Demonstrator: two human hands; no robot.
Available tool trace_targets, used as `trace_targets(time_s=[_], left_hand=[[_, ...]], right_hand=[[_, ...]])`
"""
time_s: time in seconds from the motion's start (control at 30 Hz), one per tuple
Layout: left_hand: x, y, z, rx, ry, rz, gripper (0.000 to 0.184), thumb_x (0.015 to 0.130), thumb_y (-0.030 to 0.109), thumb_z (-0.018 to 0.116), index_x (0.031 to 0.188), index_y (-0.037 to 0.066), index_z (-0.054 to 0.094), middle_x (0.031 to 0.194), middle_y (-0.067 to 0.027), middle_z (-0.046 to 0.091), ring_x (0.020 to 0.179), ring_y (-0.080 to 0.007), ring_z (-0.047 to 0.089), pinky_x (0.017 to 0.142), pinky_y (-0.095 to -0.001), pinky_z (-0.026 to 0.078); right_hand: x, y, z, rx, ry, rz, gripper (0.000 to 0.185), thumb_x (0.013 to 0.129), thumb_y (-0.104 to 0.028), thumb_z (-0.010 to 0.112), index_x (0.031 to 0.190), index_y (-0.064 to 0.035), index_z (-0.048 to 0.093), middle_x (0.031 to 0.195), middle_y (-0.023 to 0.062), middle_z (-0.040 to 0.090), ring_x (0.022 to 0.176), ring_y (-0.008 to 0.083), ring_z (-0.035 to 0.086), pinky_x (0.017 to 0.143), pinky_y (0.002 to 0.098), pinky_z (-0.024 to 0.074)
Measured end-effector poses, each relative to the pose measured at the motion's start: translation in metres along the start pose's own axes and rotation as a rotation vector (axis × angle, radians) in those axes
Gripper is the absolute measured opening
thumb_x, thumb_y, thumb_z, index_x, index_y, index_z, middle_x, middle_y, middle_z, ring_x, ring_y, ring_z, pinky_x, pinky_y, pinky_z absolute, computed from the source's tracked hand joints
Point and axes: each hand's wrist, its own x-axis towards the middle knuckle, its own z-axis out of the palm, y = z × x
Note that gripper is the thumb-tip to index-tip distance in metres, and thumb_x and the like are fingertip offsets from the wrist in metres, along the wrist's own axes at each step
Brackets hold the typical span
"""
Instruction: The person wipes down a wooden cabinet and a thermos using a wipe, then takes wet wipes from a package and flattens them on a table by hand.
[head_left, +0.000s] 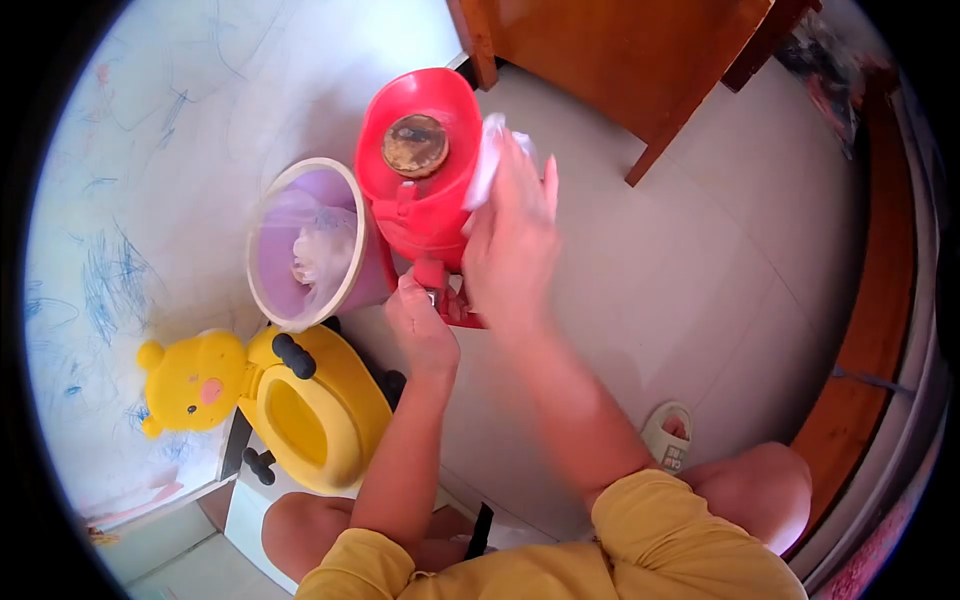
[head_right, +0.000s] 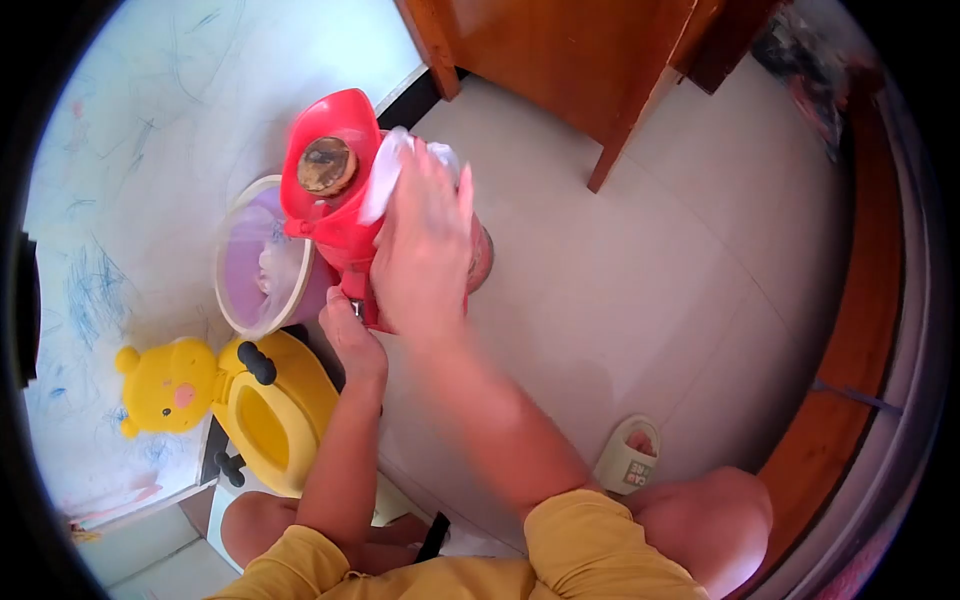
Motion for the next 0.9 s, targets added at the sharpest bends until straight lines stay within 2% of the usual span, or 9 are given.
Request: trace_targets(time_s=[0.1, 0.3, 0.43, 0.47, 0.6, 0.7, 0.77, 0.83, 0.9], left_hand=[[0.001, -0.006, -0.003, -0.158, -0.143, -0.015, 0.049, 0.1, 0.034, 0.026, 0.079, 0.001, 0.055, 0.059, -0.003, 0.05, 0.053, -0.0127, 0.049, 0.05, -0.028, 0.039], [0.002, -0.001, 0.0, -0.008, -0.035, 0.105, 0.049, 0.1, 0.033, 0.025, 0.078, 0.001, 0.055, 0.06, -0.0036, 0.052, 0.054, -0.0131, 0.05, 0.051, -0.029, 0.04], [0.001, -0.002, -0.004, -0.157, -0.126, -0.042, 0.045, 0.099, 0.03, 0.029, 0.079, 0.0, 0.056, 0.061, -0.0032, 0.052, 0.055, -0.0126, 0.05, 0.051, -0.0293, 0.04], [0.0, -0.002, -0.004, -0.159, -0.122, -0.038, 0.045, 0.099, 0.03, 0.029, 0.079, 0.0, 0.056, 0.061, -0.0032, 0.052, 0.055, -0.0126, 0.05, 0.051, -0.0293, 0.04], [0.002, 0.001, 0.0, -0.132, -0.075, 0.013, 0.045, 0.099, 0.029, 0.031, 0.084, -0.002, 0.059, 0.06, -0.0041, 0.053, 0.055, -0.0146, 0.051, 0.052, -0.0299, 0.039], [0.004, -0.004, -0.003, -0.037, -0.044, 0.087, 0.045, 0.099, 0.029, 0.031, 0.087, -0.003, 0.06, 0.061, -0.007, 0.055, 0.056, -0.0167, 0.052, 0.053, -0.0313, 0.04], [0.004, -0.01, -0.002, -0.007, -0.054, 0.11, 0.046, 0.099, 0.03, 0.032, 0.089, -0.004, 0.061, 0.062, -0.0086, 0.056, 0.057, -0.0179, 0.053, 0.054, -0.0323, 0.04], [0.006, -0.015, 0.002, -0.118, -0.046, 0.195, 0.047, 0.098, 0.032, 0.033, 0.084, -0.003, 0.06, 0.063, -0.0122, 0.055, 0.057, -0.0208, 0.052, 0.055, -0.0362, 0.04], [0.005, -0.019, 0.002, -0.144, -0.008, 0.125, 0.048, 0.098, 0.033, 0.033, 0.08, -0.004, 0.058, 0.062, -0.0137, 0.055, 0.057, -0.0235, 0.053, 0.055, -0.0382, 0.04]], right_hand=[[0.023, 0.008, -0.008, 0.08, -0.218, 0.092, 0.038, 0.091, -0.003, 0.047, 0.128, 0.0035, 0.046, 0.122, 0.0199, 0.057, 0.114, 0.0347, 0.053, 0.105, 0.0477, 0.0326], [-0.013, 0.001, 0.004, 0.004, 0.062, -0.059, 0.038, 0.094, -0.009, 0.048, 0.13, 0.0043, 0.047, 0.13, 0.0204, 0.053, 0.124, 0.0352, 0.048, 0.107, 0.0494, 0.0282], [-0.022, 0.015, 0.003, 0.095, 0.219, -0.171, 0.023, 0.086, -0.001, 0.058, 0.108, 0.0023, 0.065, 0.134, 0.0176, 0.052, 0.114, 0.0327, 0.057, 0.101, 0.0457, 0.0382], [-0.024, 0.013, 0.0, 0.058, 0.262, -0.167, 0.021, 0.079, 0.005, 0.064, 0.098, 0.0003, 0.069, 0.12, 0.0166, 0.059, 0.102, 0.0302, 0.062, 0.091, 0.0405, 0.0463], [-0.042, -0.005, -0.003, 0.244, 0.305, -0.066, 0.025, 0.072, 0.009, 0.07, 0.094, -0.0018, 0.07, 0.096, 0.0108, 0.057, 0.084, 0.0224, 0.06, 0.071, 0.0294, 0.0505], [-0.031, -0.018, -0.003, 0.233, 0.275, -0.172, 0.026, 0.072, 0.008, 0.071, 0.097, -0.0002, 0.069, 0.103, 0.0129, 0.056, 0.085, 0.0227, 0.059, 0.07, 0.0291, 0.0498], [-0.029, -0.029, -0.006, 0.334, 0.171, -0.063, 0.03, 0.073, 0.007, 0.067, 0.103, 0.0026, 0.067, 0.106, 0.0145, 0.057, 0.091, 0.0252, 0.059, 0.075, 0.0312, 0.049], [-0.028, -0.029, -0.01, 0.288, 0.132, -0.189, 0.034, 0.075, 0.008, 0.061, 0.109, 0.0049, 0.064, 0.11, 0.0159, 0.058, 0.096, 0.0269, 0.058, 0.081, 0.0344, 0.0475], [-0.033, -0.033, -0.006, 0.321, 0.114, -0.172, 0.037, 0.075, 0.009, 0.056, 0.112, 0.0052, 0.063, 0.114, 0.016, 0.058, 0.1, 0.0285, 0.057, 0.085, 0.0362, 0.0463]])
